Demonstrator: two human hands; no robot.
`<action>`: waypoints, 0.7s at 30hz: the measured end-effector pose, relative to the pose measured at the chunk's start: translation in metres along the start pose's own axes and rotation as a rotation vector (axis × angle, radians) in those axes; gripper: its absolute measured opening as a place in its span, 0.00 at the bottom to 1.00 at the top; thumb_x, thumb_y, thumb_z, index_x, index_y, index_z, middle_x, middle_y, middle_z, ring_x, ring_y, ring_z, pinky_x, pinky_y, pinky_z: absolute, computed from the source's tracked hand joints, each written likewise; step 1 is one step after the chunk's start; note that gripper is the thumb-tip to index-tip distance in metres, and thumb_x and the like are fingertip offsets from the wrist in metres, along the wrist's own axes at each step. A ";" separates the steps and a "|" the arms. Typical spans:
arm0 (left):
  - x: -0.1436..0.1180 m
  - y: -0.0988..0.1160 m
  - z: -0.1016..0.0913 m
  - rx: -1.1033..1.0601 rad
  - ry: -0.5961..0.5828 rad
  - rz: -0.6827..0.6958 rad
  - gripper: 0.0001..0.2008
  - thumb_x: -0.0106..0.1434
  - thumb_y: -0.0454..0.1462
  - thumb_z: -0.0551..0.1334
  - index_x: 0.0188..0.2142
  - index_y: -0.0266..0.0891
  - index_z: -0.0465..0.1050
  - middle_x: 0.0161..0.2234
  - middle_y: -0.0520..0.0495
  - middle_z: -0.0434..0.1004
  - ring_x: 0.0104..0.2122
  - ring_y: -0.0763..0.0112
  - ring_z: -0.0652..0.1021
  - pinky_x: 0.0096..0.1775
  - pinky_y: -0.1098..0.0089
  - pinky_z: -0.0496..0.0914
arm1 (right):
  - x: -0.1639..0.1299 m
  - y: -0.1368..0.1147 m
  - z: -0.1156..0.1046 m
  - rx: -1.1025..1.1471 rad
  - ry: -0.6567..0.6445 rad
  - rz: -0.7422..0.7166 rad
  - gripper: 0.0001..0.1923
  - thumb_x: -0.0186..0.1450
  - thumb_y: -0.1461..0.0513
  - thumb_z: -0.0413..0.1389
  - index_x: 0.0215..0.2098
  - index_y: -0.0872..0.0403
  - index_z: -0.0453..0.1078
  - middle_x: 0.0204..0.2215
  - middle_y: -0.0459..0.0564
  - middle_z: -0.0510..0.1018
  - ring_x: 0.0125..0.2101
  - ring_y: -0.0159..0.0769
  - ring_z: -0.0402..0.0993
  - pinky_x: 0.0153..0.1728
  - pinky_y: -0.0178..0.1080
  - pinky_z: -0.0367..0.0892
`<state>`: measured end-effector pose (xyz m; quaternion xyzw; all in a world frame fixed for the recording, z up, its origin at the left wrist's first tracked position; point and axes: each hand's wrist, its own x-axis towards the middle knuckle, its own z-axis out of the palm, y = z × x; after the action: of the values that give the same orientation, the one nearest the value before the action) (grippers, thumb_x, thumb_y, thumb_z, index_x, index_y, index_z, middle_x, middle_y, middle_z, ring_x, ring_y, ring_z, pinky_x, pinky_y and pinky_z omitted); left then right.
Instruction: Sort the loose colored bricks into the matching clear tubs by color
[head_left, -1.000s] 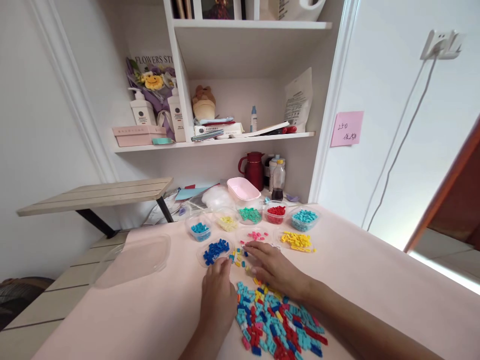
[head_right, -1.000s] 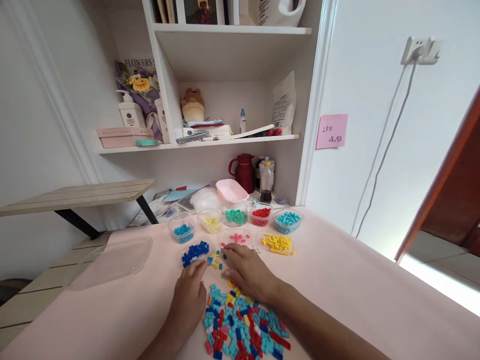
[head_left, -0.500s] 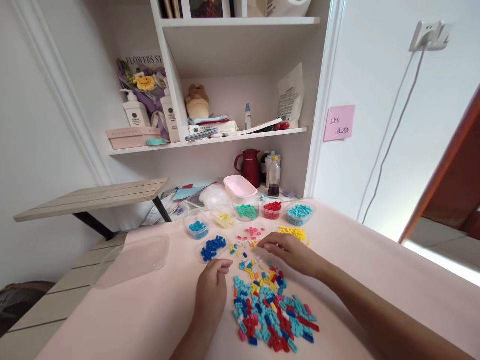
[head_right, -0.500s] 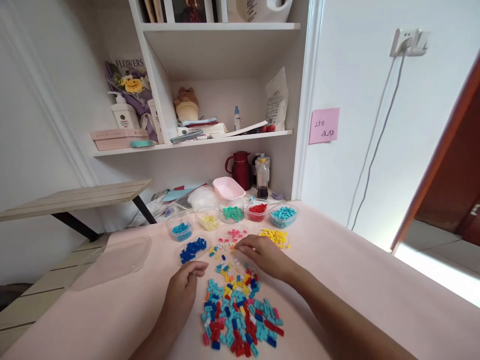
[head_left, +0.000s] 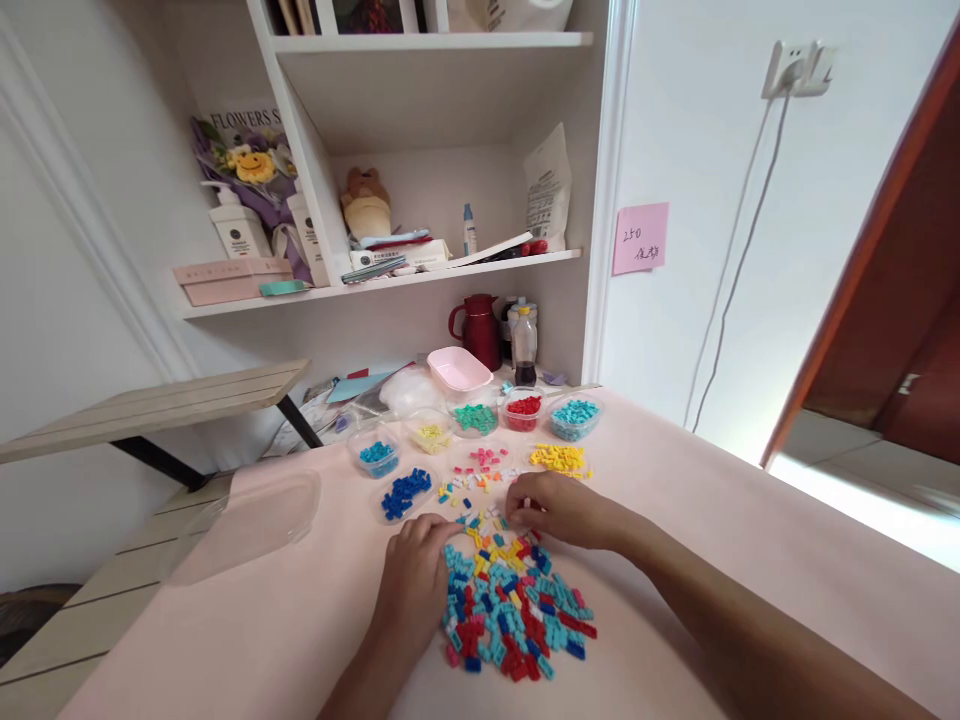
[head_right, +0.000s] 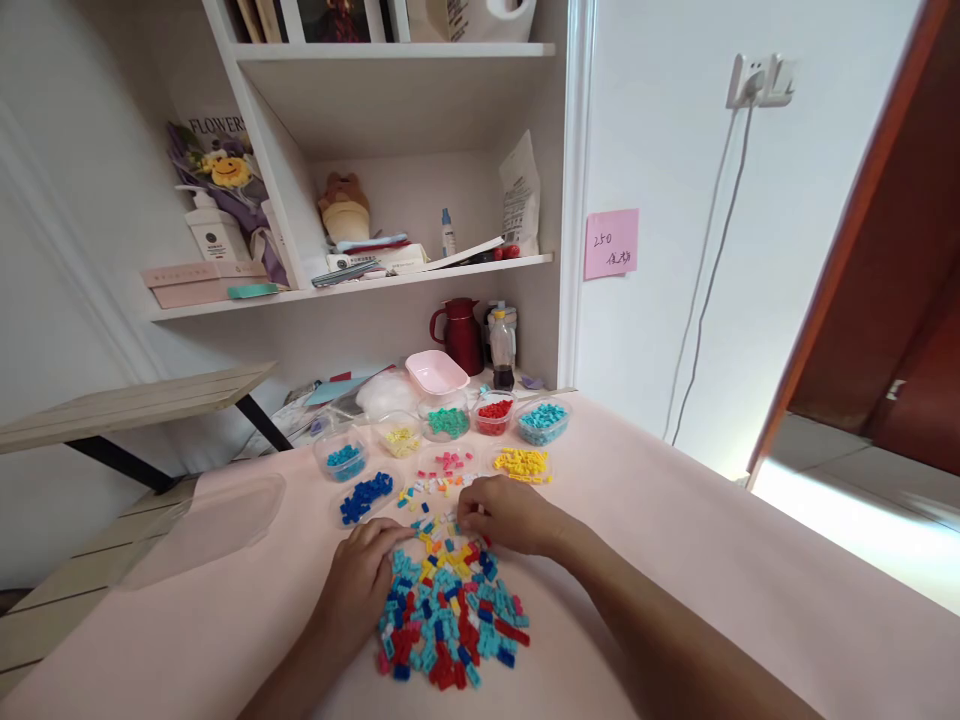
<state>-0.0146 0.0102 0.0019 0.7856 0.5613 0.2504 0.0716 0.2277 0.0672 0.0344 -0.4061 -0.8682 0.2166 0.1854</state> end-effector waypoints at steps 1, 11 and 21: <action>0.000 0.000 0.000 0.002 0.005 -0.001 0.25 0.59 0.27 0.49 0.50 0.48 0.73 0.46 0.47 0.74 0.47 0.62 0.72 0.48 0.59 0.65 | 0.002 0.001 0.003 0.019 0.029 -0.002 0.09 0.61 0.63 0.53 0.35 0.51 0.75 0.34 0.47 0.80 0.32 0.36 0.73 0.33 0.35 0.63; 0.001 -0.006 0.000 -0.051 0.044 -0.002 0.20 0.62 0.32 0.48 0.45 0.45 0.75 0.45 0.45 0.76 0.47 0.61 0.73 0.48 0.59 0.66 | -0.003 -0.026 0.003 0.238 0.148 -0.044 0.13 0.64 0.62 0.50 0.44 0.51 0.73 0.42 0.49 0.77 0.38 0.37 0.73 0.39 0.37 0.69; 0.000 -0.008 -0.002 -0.156 0.150 0.006 0.19 0.65 0.37 0.47 0.41 0.42 0.77 0.42 0.44 0.79 0.45 0.62 0.76 0.47 0.60 0.69 | -0.130 0.043 -0.012 -0.379 0.298 0.373 0.30 0.67 0.45 0.42 0.64 0.43 0.54 0.64 0.52 0.56 0.61 0.53 0.53 0.57 0.60 0.53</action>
<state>-0.0227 0.0126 0.0005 0.7585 0.5414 0.3515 0.0897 0.3386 -0.0076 0.0030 -0.6131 -0.7669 0.0190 0.1888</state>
